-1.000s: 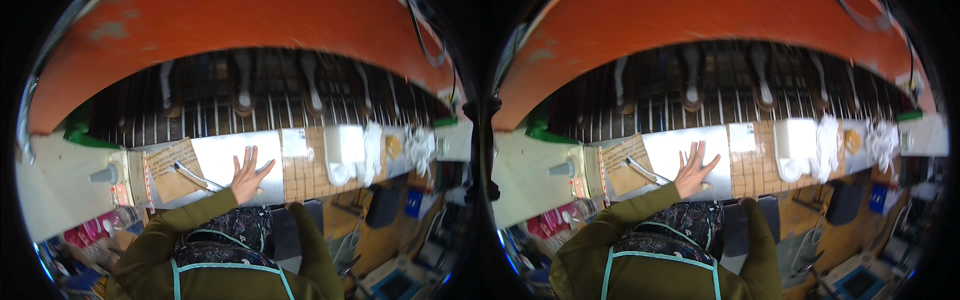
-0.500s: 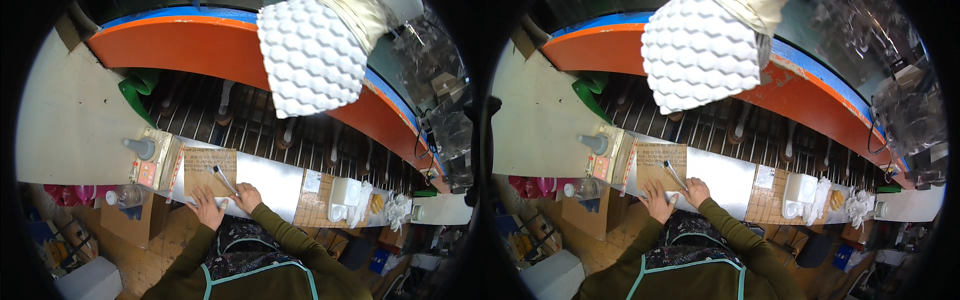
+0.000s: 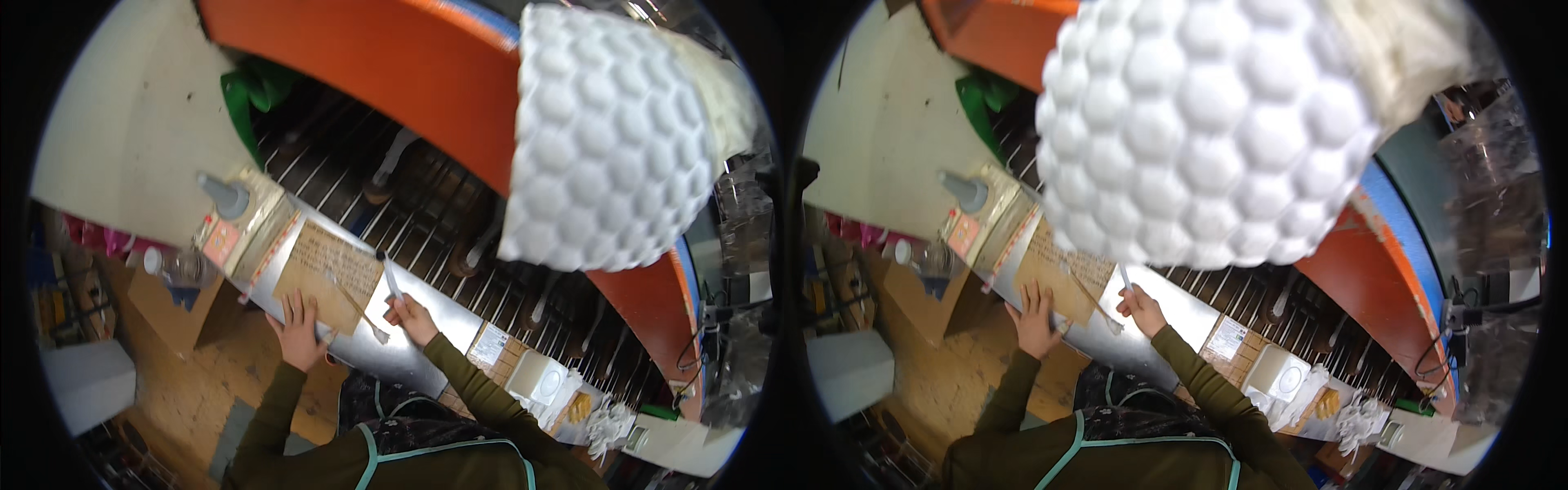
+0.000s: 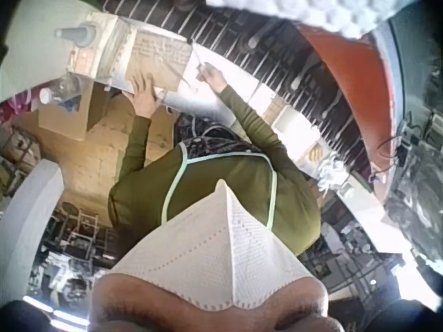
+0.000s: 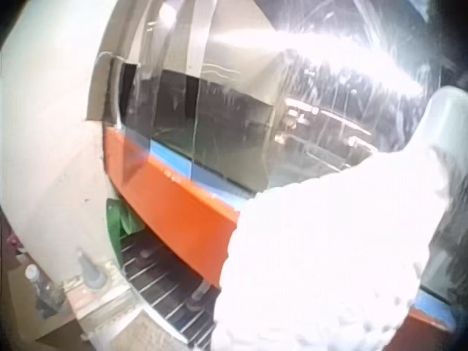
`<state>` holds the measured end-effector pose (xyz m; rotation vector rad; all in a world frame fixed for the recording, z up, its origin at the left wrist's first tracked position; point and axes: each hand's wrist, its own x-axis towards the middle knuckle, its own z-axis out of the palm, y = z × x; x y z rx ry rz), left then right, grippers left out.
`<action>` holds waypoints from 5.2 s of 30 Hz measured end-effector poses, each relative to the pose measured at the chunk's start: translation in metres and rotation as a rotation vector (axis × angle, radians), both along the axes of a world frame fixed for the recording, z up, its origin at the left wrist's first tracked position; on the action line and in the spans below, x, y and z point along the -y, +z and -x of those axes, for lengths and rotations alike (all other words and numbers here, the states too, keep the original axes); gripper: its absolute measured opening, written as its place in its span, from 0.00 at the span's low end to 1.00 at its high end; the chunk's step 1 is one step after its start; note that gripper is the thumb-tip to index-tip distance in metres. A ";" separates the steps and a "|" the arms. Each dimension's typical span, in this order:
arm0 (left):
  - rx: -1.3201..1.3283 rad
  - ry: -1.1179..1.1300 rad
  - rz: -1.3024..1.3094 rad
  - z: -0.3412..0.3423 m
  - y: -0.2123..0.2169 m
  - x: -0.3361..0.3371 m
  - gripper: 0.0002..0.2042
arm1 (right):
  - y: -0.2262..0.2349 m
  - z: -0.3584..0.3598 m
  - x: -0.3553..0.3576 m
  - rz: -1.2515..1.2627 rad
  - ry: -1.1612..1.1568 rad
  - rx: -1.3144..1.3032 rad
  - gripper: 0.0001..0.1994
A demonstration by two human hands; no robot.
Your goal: The person applies a white adhesive to the sole of a brown shoe using a small brush. They repeatedly dip the brush into a container and spread the glue along the sole's edge and surface, rotating the shoe to cover different areas.
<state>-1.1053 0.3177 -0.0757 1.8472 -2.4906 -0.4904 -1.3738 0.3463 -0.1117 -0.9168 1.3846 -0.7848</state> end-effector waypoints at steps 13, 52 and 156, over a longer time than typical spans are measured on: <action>-0.091 0.221 0.148 0.028 -0.007 -0.017 0.53 | 0.035 0.037 0.028 0.522 -0.487 -0.622 0.14; -0.112 0.126 0.586 0.028 0.025 0.056 0.07 | 0.023 0.083 0.028 0.189 -0.736 -1.128 0.35; -1.909 -0.526 -0.670 0.210 0.035 -0.108 0.47 | -0.036 0.046 -0.343 0.594 -0.369 -1.268 0.28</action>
